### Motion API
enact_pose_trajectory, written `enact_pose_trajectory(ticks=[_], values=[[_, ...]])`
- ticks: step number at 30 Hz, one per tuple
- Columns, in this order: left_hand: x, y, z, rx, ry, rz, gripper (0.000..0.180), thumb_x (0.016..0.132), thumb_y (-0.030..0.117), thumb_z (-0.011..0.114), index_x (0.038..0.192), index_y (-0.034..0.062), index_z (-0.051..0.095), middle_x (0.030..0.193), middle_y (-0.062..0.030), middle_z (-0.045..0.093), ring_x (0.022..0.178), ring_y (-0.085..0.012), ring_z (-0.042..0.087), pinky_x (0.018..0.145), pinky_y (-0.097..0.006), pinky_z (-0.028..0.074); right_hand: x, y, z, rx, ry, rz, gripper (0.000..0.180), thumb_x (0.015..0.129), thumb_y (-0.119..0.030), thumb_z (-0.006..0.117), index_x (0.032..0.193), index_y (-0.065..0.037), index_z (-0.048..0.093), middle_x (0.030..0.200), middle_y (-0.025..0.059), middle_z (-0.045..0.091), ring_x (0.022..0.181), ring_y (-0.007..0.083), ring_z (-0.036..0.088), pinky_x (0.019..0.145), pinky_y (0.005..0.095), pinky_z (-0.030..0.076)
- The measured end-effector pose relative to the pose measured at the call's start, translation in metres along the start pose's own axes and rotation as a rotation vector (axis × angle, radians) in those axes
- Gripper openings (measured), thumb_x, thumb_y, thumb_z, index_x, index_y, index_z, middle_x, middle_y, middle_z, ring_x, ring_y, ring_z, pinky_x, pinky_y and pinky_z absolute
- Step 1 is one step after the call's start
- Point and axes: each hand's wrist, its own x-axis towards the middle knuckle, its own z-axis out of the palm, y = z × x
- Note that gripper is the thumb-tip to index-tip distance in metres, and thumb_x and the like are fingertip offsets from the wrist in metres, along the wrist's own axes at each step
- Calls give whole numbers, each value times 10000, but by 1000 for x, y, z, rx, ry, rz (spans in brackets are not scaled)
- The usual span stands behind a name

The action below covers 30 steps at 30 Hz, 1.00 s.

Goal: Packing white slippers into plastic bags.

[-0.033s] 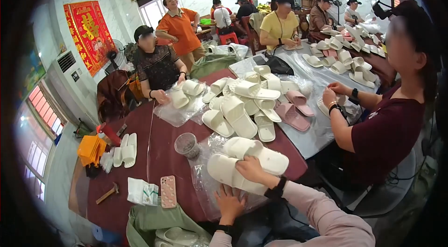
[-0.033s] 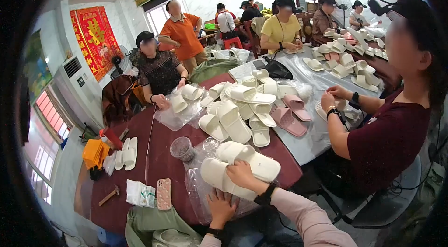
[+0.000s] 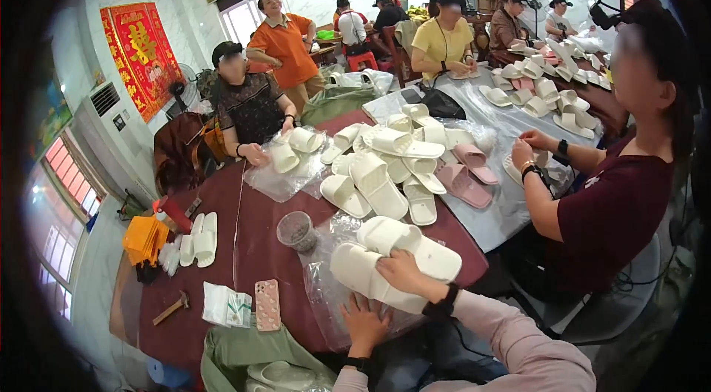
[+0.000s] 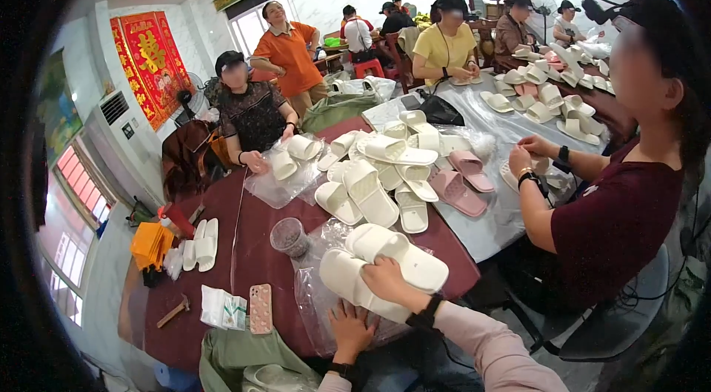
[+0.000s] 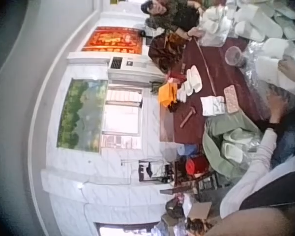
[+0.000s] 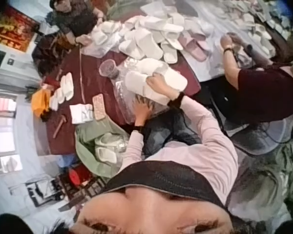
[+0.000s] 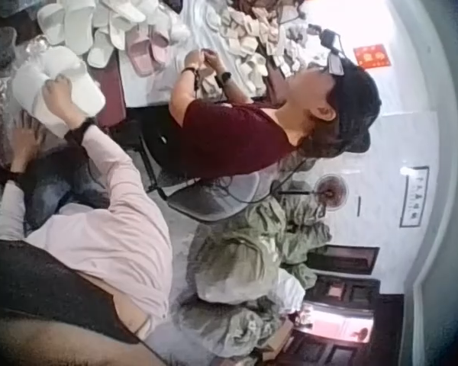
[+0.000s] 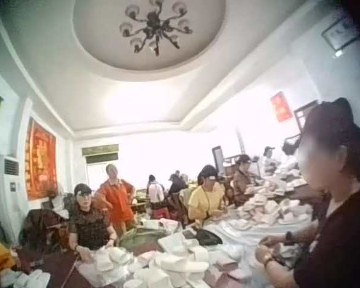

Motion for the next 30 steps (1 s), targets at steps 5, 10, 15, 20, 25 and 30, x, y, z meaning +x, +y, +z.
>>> enact_pose_trajectory(ticks=[5, 10, 15, 20, 25, 30], values=[[-1, -1, 5, -38, -47, -4, 524, 864, 538, 440, 1279, 228, 517, 1454, -165, 289, 1332, -428, 213, 1030, -647, 106, -43, 4, -26, 54, 156, -26, 272, 765, -242, 652, 940, -35, 632, 822, 171, 540, 859, 357, 519, 786, 451, 404], [-1, -4, 8, -38, -98, -12, 525, 872, 537, 430, 1278, 217, 519, 1460, -160, 280, 1340, -428, 192, 1047, -630, 79, -57, 13, -33, 37, 50, 45, 346, 755, -266, 653, 1023, -48, 633, 916, 183, 548, 974, 376, 506, 865, 464, 392], [2, -2, 7, -58, -81, -13, 528, 874, 536, 429, 1282, 213, 518, 1465, -161, 270, 1345, -429, 181, 1050, -627, 75, -37, 51, -29, 82, -127, 59, 320, 802, -304, 599, 1015, -72, 659, 943, 201, 568, 974, 384, 506, 875, 471, 388], [2, -4, 7, -40, -98, -13, 531, 878, 526, 433, 1302, 212, 498, 1459, -172, 272, 1339, -439, 186, 1049, -629, 68, -28, 64, -11, 81, -290, 59, 332, 808, -332, 579, 969, -56, 669, 971, 213, 576, 1029, 400, 493, 918, 509, 362], [6, -5, 5, -179, -116, -30, 517, 879, 484, 468, 1296, 182, 507, 1442, -178, 305, 1342, -419, 200, 1059, -604, 76, -24, 66, -8, -21, -304, 30, 342, 826, -329, 558, 907, -7, 642, 982, 267, 550, 1077, 403, 467, 975, 494, 341], [4, -18, 14, -532, 19, -96, 486, 875, 393, 534, 1261, 99, 527, 1391, -205, 375, 1315, -388, 283, 1081, -524, 129, -49, 49, -40, 189, -208, 92, 259, 815, -235, 593, 939, -12, 637, 1090, 252, 518, 1149, 392, 428, 1046, 441, 293]])
